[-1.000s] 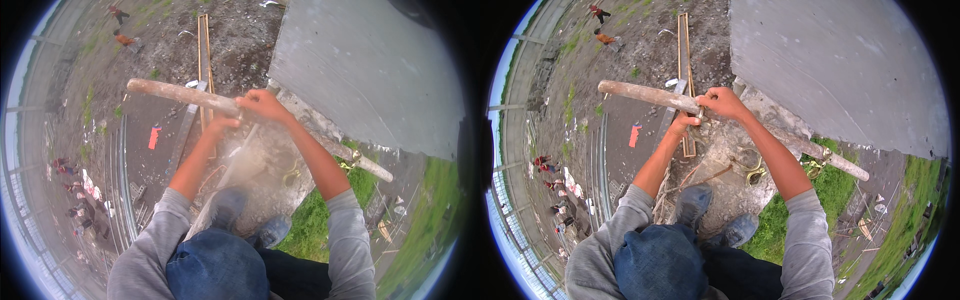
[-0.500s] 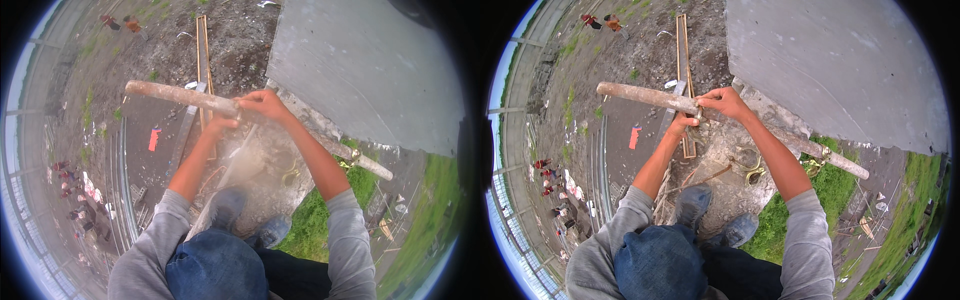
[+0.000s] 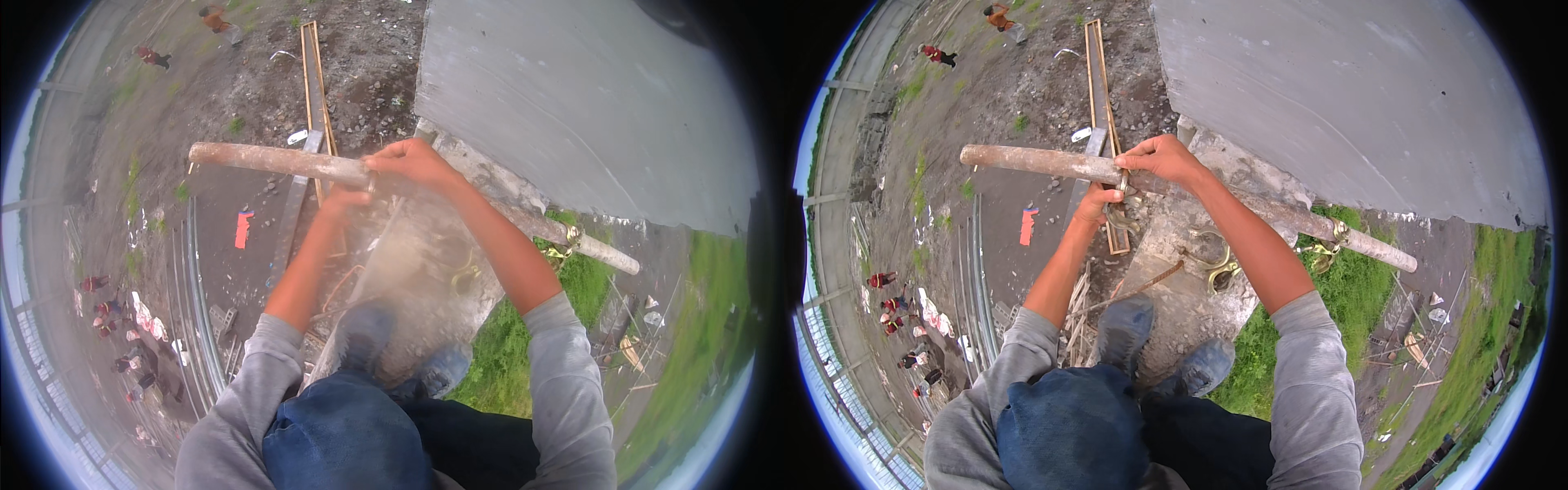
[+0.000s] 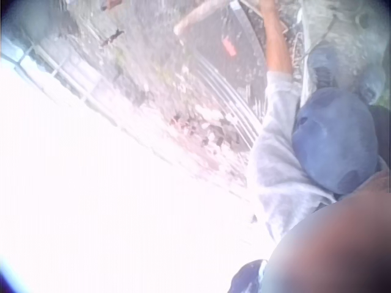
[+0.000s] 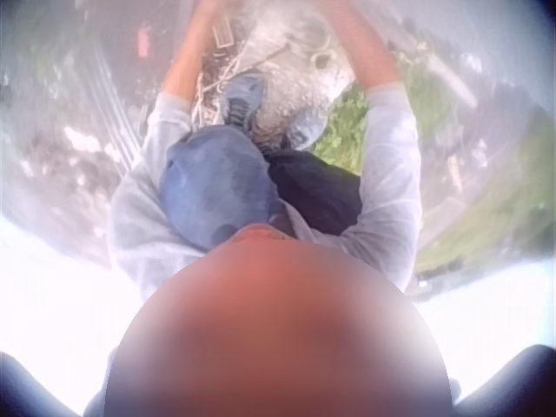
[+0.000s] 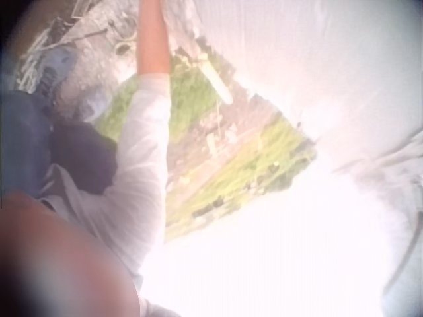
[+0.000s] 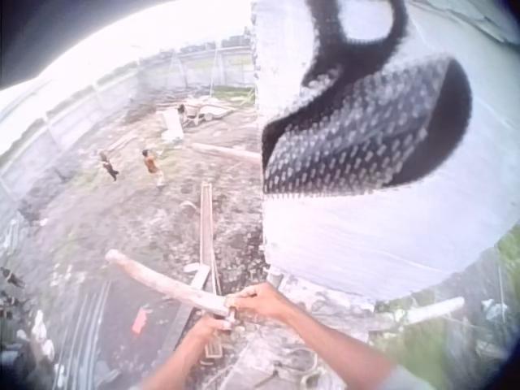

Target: The person assembles a wooden scaffolding pole by hand, attaching a metal clamp and tightening it with a wrench. The person then secures the pole to a concrete structure using a second clamp and wrench, repeating the process for a second pole.

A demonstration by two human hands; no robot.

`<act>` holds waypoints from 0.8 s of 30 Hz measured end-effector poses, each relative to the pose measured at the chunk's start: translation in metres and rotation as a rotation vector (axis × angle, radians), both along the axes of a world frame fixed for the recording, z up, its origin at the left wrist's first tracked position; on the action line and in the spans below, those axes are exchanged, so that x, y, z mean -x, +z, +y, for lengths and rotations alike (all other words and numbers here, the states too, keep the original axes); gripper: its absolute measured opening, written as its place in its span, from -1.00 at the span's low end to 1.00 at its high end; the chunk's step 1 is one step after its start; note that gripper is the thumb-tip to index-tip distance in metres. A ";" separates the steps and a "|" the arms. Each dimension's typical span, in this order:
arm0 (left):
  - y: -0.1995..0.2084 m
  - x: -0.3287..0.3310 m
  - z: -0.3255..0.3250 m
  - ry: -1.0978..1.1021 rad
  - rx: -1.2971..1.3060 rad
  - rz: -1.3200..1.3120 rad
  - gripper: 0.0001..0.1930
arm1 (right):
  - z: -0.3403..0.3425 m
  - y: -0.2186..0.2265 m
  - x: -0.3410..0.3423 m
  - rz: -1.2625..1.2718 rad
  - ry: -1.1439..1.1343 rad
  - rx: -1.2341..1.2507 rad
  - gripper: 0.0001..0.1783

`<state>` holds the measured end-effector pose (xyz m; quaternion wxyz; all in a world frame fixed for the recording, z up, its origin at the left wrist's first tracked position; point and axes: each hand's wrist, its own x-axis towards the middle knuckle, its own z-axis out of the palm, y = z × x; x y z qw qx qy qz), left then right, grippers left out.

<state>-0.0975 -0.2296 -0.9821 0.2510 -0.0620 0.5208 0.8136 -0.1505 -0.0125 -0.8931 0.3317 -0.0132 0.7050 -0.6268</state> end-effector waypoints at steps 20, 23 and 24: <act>-0.018 -0.001 -0.006 -0.012 -0.031 0.014 0.05 | 0.002 -0.023 0.002 0.164 0.153 0.032 -0.56; -0.019 0.000 -0.006 0.006 -0.005 0.069 -0.02 | -0.003 -0.023 0.001 0.173 0.128 -0.054 -0.55; -0.019 0.000 -0.005 0.017 0.034 0.084 -0.07 | -0.005 -0.021 0.001 0.194 0.123 -0.094 -0.54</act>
